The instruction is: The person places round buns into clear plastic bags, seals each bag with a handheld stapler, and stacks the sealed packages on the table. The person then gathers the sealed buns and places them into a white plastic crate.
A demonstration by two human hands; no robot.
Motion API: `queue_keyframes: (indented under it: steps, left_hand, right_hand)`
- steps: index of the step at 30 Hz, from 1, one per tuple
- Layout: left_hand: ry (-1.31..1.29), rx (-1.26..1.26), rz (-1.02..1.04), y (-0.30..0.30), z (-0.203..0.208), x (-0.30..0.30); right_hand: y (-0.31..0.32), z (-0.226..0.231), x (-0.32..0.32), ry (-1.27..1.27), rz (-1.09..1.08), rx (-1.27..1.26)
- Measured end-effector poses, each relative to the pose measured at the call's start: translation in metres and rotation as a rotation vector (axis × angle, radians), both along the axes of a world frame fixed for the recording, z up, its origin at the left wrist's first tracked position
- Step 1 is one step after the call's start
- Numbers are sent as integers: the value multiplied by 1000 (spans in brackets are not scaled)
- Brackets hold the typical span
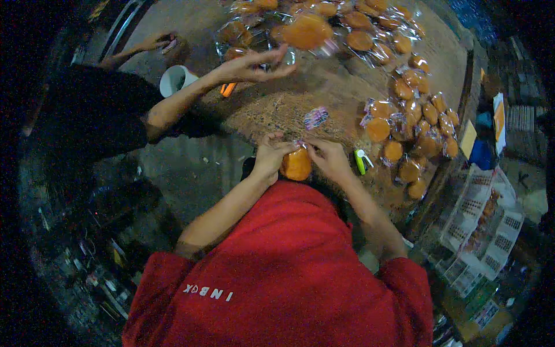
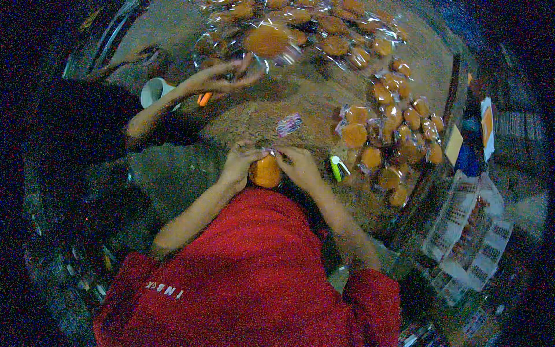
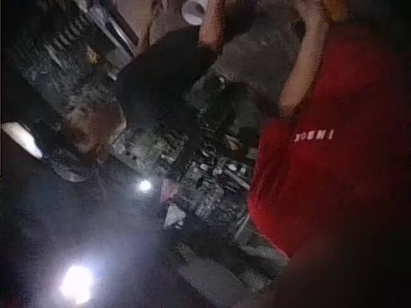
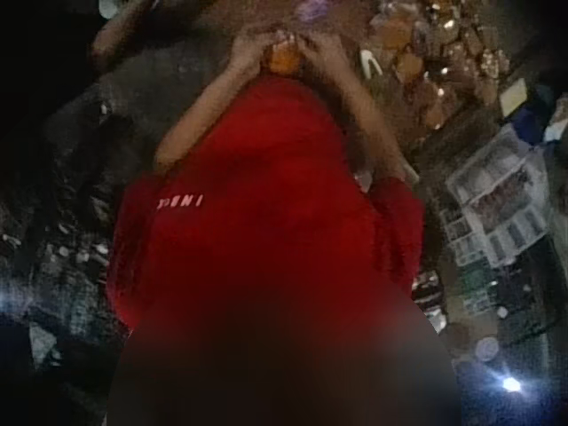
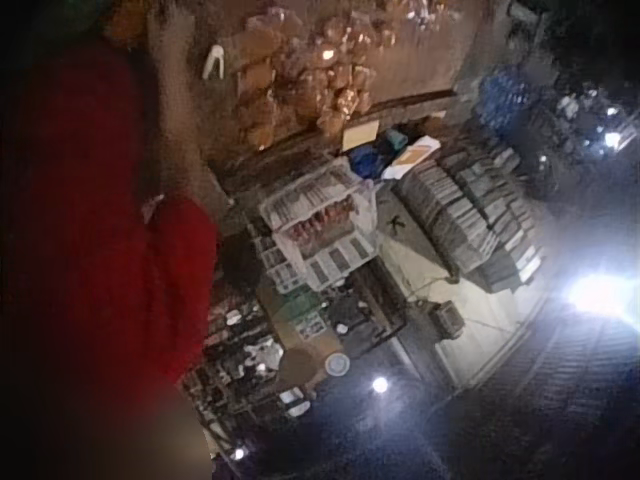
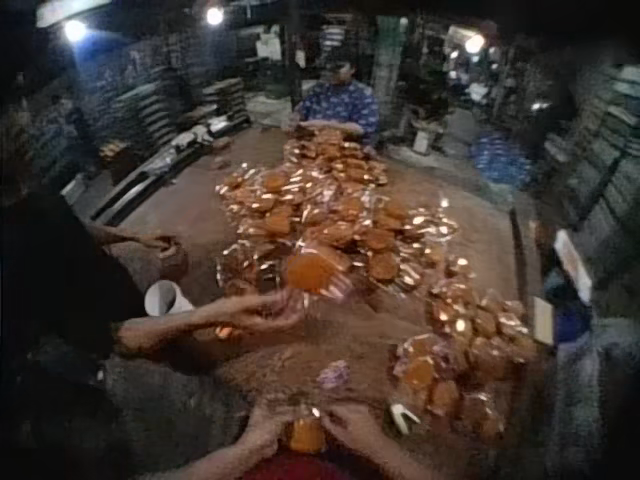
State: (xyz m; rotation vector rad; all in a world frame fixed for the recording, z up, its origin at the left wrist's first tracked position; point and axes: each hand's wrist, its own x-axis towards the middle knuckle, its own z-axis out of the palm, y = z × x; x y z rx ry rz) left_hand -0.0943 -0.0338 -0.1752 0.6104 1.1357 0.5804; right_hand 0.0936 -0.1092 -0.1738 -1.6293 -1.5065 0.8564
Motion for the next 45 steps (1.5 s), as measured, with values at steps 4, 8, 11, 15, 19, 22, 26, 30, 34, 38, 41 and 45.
queue_keyframes:
  steps: [4,8,11,15,19,22,26,30,34,38,41,45]
  left_hand:
    - [2,-67,-137,-4,-2,9]
    - [-60,-137,-213,-16,-3,23]
    - [-84,-252,-250,-25,-4,33]
    - [-52,-232,-312,-38,-9,44]
    - [-21,-80,-352,-47,-14,58]
    - [26,1,-336,-47,-12,66]
    - [141,194,-417,-41,-1,70]
    - [98,305,-514,-35,10,69]
    - [117,503,-608,-31,14,70]
    - [140,497,-642,-32,21,71]
    - [167,530,-694,-36,28,72]
    - [300,545,-801,-41,29,79]
  right_hand:
    - [-30,16,-15,157,-258,-86]
    - [-51,14,-16,372,-422,-157]
    - [-66,5,-5,465,-423,-259]
    - [-81,-12,13,441,-365,-231]
    - [-90,-28,31,499,-397,-214]
    - [-95,-40,55,24,-591,-27]
    - [-99,-53,77,-748,-561,-84]
    - [-86,-57,61,-25,-849,-27]
    - [-61,-40,30,817,-987,20]
    - [-42,-18,11,494,-1066,-139]
    - [-34,-13,6,456,-1061,-129]
    - [-30,-18,10,721,-1202,-197]
